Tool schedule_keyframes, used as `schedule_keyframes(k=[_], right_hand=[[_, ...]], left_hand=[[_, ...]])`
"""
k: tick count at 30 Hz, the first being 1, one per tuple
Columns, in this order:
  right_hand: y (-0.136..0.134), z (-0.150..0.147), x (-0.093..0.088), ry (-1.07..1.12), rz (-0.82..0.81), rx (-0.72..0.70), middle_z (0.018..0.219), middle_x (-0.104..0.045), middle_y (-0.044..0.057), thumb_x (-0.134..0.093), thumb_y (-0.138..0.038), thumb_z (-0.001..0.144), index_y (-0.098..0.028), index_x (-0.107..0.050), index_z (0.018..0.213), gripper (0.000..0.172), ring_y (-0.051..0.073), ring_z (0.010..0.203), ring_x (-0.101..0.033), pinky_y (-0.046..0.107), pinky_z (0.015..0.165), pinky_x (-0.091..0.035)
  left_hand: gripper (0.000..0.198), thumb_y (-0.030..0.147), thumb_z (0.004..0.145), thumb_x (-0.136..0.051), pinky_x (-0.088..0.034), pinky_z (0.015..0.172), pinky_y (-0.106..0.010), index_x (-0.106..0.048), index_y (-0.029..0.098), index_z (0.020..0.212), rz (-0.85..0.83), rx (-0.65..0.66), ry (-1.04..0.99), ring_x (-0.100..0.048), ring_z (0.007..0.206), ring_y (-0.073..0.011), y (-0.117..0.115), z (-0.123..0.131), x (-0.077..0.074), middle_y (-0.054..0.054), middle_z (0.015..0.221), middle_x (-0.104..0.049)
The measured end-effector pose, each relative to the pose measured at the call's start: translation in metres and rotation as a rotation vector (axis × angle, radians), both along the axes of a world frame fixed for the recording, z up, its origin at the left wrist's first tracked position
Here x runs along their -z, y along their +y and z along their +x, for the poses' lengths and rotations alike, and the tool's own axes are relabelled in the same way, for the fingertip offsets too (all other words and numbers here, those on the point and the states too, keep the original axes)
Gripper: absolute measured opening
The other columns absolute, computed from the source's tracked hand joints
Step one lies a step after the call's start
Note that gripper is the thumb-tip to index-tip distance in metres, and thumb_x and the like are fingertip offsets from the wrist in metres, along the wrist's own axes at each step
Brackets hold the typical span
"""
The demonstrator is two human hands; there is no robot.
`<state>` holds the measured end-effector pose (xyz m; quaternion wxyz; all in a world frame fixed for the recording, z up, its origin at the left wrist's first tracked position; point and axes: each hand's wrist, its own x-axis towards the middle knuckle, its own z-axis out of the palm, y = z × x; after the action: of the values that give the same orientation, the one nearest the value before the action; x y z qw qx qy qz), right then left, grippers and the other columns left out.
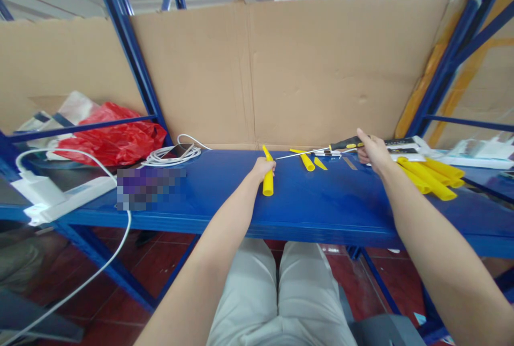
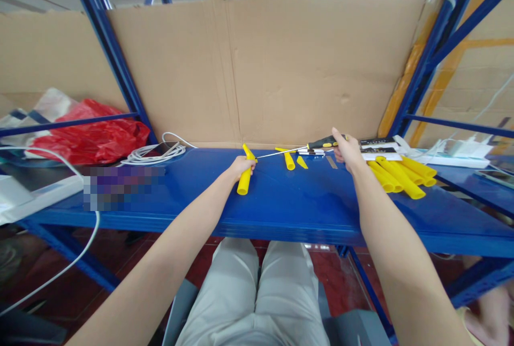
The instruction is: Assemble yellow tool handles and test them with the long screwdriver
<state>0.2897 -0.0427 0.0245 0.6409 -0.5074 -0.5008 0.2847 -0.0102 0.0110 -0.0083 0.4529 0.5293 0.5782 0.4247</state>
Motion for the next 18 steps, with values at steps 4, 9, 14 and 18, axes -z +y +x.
schedule_keyframes(k=[4, 9, 14, 18], right_hand=[[-0.0021, -0.0043, -0.0033, 0.069, -0.008, 0.0, 0.048, -0.041, -0.006, -0.07, -0.039, 0.072, -0.025, -0.043, 0.078, 0.031, 0.009, 0.034, -0.034, 0.02, 0.029, -0.023], [-0.0061, -0.0082, -0.006, 0.07, -0.001, -0.008, 0.051, -0.045, -0.005, -0.07, -0.048, 0.075, -0.025, -0.044, 0.077, 0.035, 0.01, 0.034, -0.038, 0.021, 0.029, -0.023], [-0.0051, -0.008, -0.0045, 0.048, -0.021, 0.015, 0.042, -0.033, -0.008, -0.066, -0.046, 0.079, -0.025, -0.041, 0.073, 0.034, 0.007, 0.031, -0.026, 0.02, 0.029, -0.02], [0.0003, -0.0018, -0.0039, 0.095, -0.032, -0.047, 0.05, -0.045, -0.005, -0.065, -0.041, 0.076, -0.025, -0.044, 0.079, 0.027, 0.01, 0.036, -0.037, 0.02, 0.03, -0.025]], left_hand=[[0.025, -0.006, 0.069, -0.058, -0.043, 0.048, -0.023, -0.052, 0.015, 0.059, 0.006, 0.005, 0.009, -0.045, 0.038, -0.0095, 0.0, -0.0002, 0.0002, 0.005, 0.041, -0.044], [0.025, -0.007, 0.069, -0.057, -0.043, 0.048, -0.023, -0.052, 0.015, 0.059, 0.006, 0.002, 0.007, -0.044, 0.037, -0.0097, -0.0013, -0.0001, -0.0007, 0.005, 0.041, -0.044], [0.024, -0.007, 0.07, -0.057, -0.04, 0.045, -0.022, -0.052, 0.015, 0.06, -0.003, -0.003, -0.002, -0.042, 0.036, -0.0087, -0.0023, 0.0006, -0.0017, 0.005, 0.04, -0.043], [0.021, -0.006, 0.071, -0.056, -0.042, 0.046, -0.022, -0.056, 0.014, 0.064, -0.004, -0.002, -0.002, -0.043, 0.037, -0.0096, -0.0028, 0.0009, -0.0022, 0.005, 0.04, -0.043]])
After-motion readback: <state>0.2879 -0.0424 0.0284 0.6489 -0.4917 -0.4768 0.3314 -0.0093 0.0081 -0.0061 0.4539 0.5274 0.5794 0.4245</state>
